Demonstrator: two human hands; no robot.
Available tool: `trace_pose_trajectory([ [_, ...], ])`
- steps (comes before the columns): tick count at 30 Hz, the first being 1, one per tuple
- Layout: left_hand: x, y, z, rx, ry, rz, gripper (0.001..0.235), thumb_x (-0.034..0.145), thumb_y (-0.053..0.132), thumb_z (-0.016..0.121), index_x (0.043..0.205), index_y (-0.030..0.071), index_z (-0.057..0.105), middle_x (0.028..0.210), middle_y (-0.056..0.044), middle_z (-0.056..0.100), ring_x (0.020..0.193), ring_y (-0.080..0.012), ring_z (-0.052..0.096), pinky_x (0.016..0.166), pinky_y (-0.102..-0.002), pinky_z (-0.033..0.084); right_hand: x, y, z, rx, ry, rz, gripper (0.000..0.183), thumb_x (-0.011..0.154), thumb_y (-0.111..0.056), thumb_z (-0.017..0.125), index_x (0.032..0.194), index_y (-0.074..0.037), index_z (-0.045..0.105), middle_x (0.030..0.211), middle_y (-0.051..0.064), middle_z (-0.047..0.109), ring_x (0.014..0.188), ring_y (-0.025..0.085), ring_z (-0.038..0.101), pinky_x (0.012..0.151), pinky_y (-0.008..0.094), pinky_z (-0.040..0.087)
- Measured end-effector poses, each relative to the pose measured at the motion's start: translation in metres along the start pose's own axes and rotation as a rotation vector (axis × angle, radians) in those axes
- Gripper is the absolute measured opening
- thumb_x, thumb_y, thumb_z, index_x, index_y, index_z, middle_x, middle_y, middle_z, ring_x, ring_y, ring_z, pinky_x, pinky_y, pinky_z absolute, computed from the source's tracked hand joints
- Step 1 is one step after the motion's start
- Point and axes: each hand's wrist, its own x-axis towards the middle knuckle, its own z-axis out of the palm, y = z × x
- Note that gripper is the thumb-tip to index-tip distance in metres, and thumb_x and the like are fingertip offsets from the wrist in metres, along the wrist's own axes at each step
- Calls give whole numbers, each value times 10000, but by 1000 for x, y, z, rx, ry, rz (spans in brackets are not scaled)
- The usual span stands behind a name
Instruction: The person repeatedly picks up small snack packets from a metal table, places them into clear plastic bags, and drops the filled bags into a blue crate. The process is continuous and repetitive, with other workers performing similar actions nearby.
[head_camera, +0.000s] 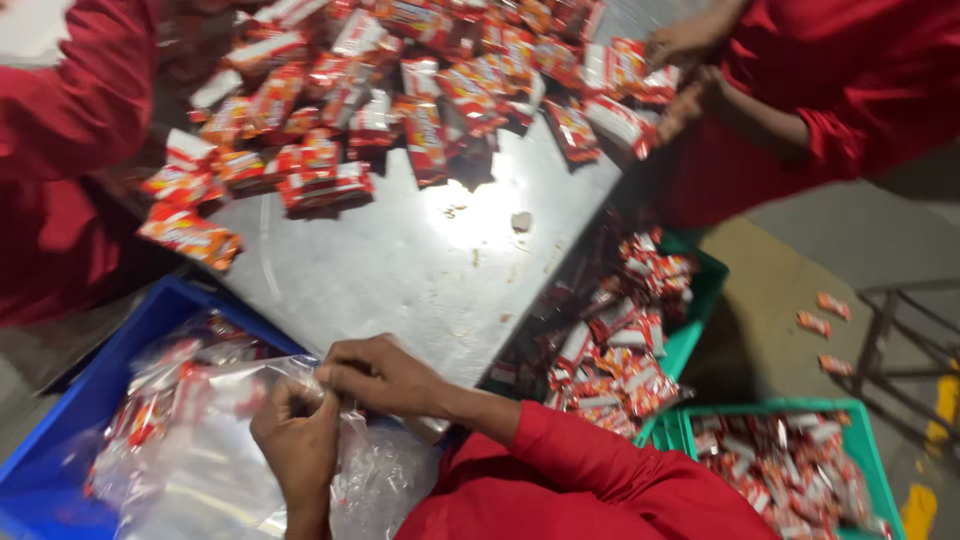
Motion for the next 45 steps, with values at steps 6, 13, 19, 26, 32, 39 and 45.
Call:
trace_pose_trajectory([
  [6,45,18,-36,42,43,81,466,923,77,851,700,70,442,585,-2,514,502,-50,530,515,-253,407,-21,28,-61,-265,202,-125,291,1054,-261,569,919,-22,669,765,95,696,685,184,684,662,340,535],
  [13,62,54,-2,452,96,202,291,918,97,799,1172,11,688,985,-101,673,835,-175,621,686,-322,498,-1,40,-38,-592,-41,-422,261,998,-221,654,1188,-42,656,1168,144,678,1086,303,643,943,412,521],
  [19,61,74,43,387,180,200,94,998,76,739,1080,33,722,944,-109,666,766,-192,620,675,-327,492,-3,-2,-194,-708,451,-287,583,837,-59,705,1402,-90,563,1396,125,609,1304,329,567,1118,435,462],
  [26,81,76,97,238,109,305,64,957,57,705,1011,37,675,940,-109,678,770,-209,657,644,-321,510,-25,44,-306,-1229,731,55,661,902,-250,719,1459,2,470,1176,273,577,1071,453,551,949,534,435],
  [32,94,57,159,215,-138,-41,168,950,179,699,971,12,692,811,-122,697,668,-222,652,611,-365,513,-5,35,-314,-853,989,90,659,955,-251,667,1554,-114,427,1214,241,556,1086,405,606,918,495,516],
  [39,91,45,163,140,-186,-69,176,951,170,677,963,-5,685,788,-128,720,656,-190,657,617,-329,519,83,46,-301,-1039,1041,80,829,802,-294,778,1520,-97,412,1284,304,457,1011,494,603,789,543,531],
  [45,88,44,160,148,-201,-39,162,940,158,687,959,-3,691,783,-130,718,659,-184,668,623,-319,521,13,48,-317,-743,896,114,655,850,-160,764,1467,-145,548,1098,168,656,989,341,697,851,450,570],
])
